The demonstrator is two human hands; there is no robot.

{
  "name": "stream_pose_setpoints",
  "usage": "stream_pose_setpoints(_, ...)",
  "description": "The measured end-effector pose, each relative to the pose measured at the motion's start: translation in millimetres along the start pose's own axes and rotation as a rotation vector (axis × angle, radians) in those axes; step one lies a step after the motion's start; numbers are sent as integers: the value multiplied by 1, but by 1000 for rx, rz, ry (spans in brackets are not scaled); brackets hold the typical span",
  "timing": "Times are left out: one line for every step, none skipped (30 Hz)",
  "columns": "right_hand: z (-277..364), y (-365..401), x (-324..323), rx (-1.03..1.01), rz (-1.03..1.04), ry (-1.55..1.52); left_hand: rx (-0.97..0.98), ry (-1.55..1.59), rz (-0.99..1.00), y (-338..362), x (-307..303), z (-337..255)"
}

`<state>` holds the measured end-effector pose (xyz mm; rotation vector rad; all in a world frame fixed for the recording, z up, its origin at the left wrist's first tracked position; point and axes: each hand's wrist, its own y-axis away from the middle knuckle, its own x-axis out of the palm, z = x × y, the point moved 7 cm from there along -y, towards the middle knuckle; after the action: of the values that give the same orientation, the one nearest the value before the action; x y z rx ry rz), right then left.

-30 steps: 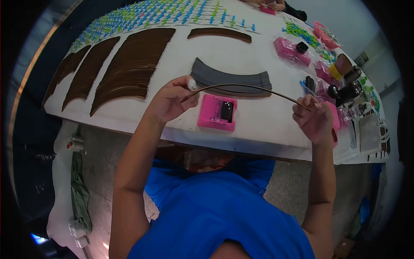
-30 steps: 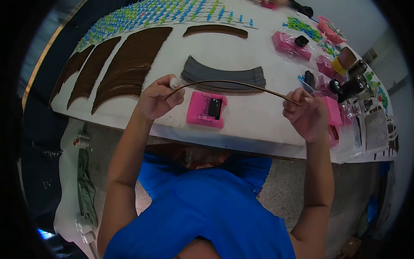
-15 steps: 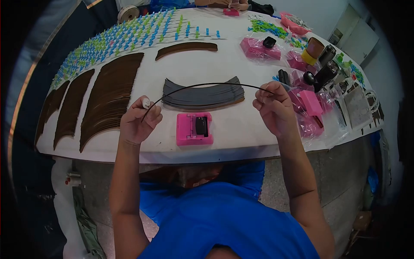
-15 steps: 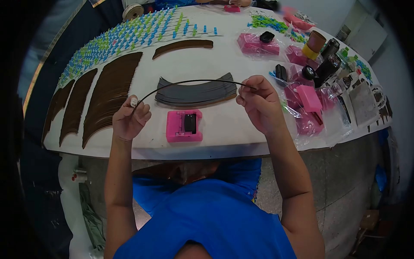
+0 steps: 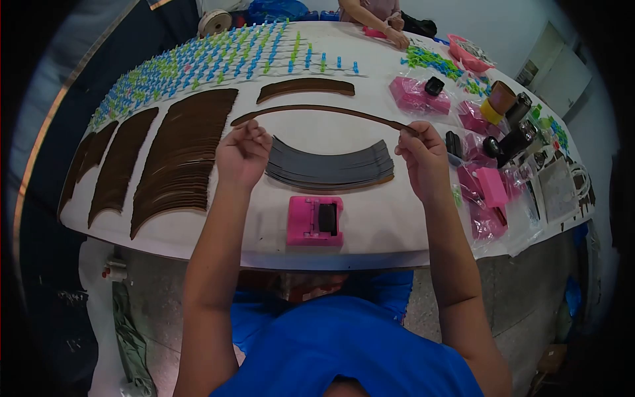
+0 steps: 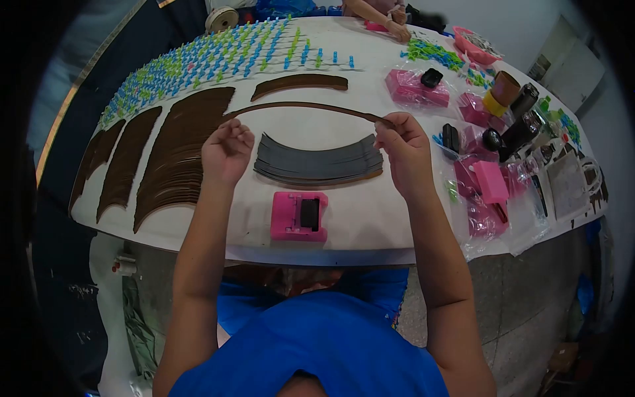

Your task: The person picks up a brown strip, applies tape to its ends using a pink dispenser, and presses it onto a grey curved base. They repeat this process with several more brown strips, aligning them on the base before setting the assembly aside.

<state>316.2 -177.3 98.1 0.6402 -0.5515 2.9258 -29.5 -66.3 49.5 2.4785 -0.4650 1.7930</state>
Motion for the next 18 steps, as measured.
stream_pose_setpoints(-4,-9,3,4,14,-6,15,-3,-2,-11,-1,4)
stream_pose_setpoints(-11,-20,1,27,-9,71,66,-31,-199,-21,-12,10)
stream_pose_setpoints(-18,-31,-1,51,-29,149,118,-55,-396,-29,-24,15)
stream_pose_setpoints(-25,-41,0,55,-13,143,100,-95,-434,-41,-33,22)
stream_pose_setpoints(-31,-53,-1,53,-7,238,83,-134,-473,-54,-44,27)
stream_pose_setpoints(-37,-64,-1,49,-1,333,18,-135,-487,-68,-57,35)
stream_pose_setpoints(-44,-75,0,51,18,327,-3,-142,-512,-79,-63,41)
stream_pose_setpoints(-52,-86,-2,71,27,390,-24,-147,-535,-90,-67,48)
stream_pose_setpoints(-59,-97,-3,90,34,453,-42,-195,-519,-101,-69,54)
stream_pose_setpoints(-65,-107,-2,89,51,449,-26,-193,-521,-112,-78,55)
stream_pose_setpoints(-72,-116,-2,119,67,537,-108,-224,-521,-123,-87,61)
stream_pose_setpoints(-79,-127,-4,146,82,626,-192,-255,-517,-132,-86,65)
stream_pose_setpoints(-86,-138,-6,139,94,623,-214,-270,-518,-137,-88,67)
stream_pose_setpoints(-97,-147,-11,187,108,651,-203,-269,-517,-142,-89,67)
stream_pose_setpoints(-108,-155,-17,235,120,680,-209,-333,-512,-147,-91,68)
stream_pose_setpoints(-116,-163,-23,233,125,681,-217,-397,-508,-152,-93,68)
stream_pose_setpoints(-126,-170,-28,243,136,701,-213,-396,-508,-156,-96,68)
stream_pose_setpoints(-136,-177,-33,254,147,721,-252,-482,-500,-159,-99,69)
